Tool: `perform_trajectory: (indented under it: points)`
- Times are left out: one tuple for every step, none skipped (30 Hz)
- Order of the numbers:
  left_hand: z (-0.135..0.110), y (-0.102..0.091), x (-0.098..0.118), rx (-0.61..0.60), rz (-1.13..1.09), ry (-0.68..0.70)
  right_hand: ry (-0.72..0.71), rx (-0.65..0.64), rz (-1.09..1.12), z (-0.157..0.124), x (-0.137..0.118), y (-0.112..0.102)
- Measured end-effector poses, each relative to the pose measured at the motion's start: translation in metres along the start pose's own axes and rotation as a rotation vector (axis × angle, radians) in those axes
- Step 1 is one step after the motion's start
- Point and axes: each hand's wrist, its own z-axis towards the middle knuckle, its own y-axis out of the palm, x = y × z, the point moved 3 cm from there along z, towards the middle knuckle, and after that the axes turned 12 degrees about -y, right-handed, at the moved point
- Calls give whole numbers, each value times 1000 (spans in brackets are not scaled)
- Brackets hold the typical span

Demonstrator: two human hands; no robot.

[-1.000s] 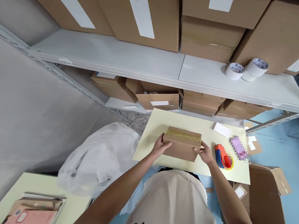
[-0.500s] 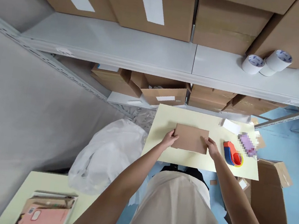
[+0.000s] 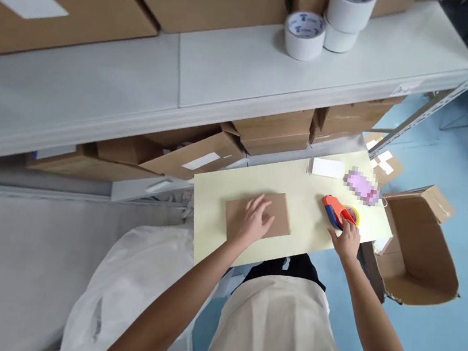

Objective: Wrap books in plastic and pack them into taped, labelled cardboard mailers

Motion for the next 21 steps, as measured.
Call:
perform_trajectory:
  points:
    - [7, 6, 14, -67, 28, 32, 14, -55, -26, 4, 3, 3]
    - [14, 11, 28, -132, 63, 62, 24, -101, -47, 8, 5, 7]
    - [21, 16, 40, -189, 108, 84, 29, -134, -63, 12, 5, 10]
    - [27, 20, 51, -233, 165, 88, 29, -156, -74, 16, 5, 13]
    - [32, 24, 61, -266, 224, 76, 25, -171, -77, 19, 5, 16]
    - [37, 26, 70, -291, 276, 48, 18, -179, -70, 22, 6, 17]
    - [42, 27, 78, -312, 310, 11, 6, -178, -52, 22, 8, 17]
    - [46, 28, 86, -328, 321, -27, -14, -165, -20, 22, 11, 16]
    - [51, 28, 93, -341, 301, -62, -41, -141, 29, 20, 14, 14]
    - [54, 29, 100, -356, 250, -88, -73, -116, 97, 17, 18, 10]
    - [58, 30, 105, -380, 166, -107, -110, -99, 186, 13, 21, 5]
    - [61, 31, 110, -418, 54, -125, -150, -100, 293, 9, 25, -1]
    - [64, 34, 114, -475, -80, -147, -191, -119, 410, 6, 28, -6]
    - [67, 36, 117, -547, -225, -177, -229, -152, 527, 2, 30, -11]
    - [69, 39, 119, -629, -363, -215, -261, -191, 637, -1, 32, -15]
    - [71, 43, 122, -716, -480, -259, -288, -231, 735, -3, 32, -19]
    - [73, 46, 123, -805, -567, -304, -303, -265, 817, -4, 32, -21]
    - [74, 49, 125, -889, -626, -348, -308, -292, 888, -5, 31, -22]
    - [75, 52, 126, -963, -666, -389, -305, -314, 950, -5, 29, -22]
    - [75, 55, 127, -1023, -694, -431, -297, -328, 1005, -5, 28, -21]
    - [76, 57, 128, -1068, -719, -475, -285, -336, 1051, -6, 26, -20]
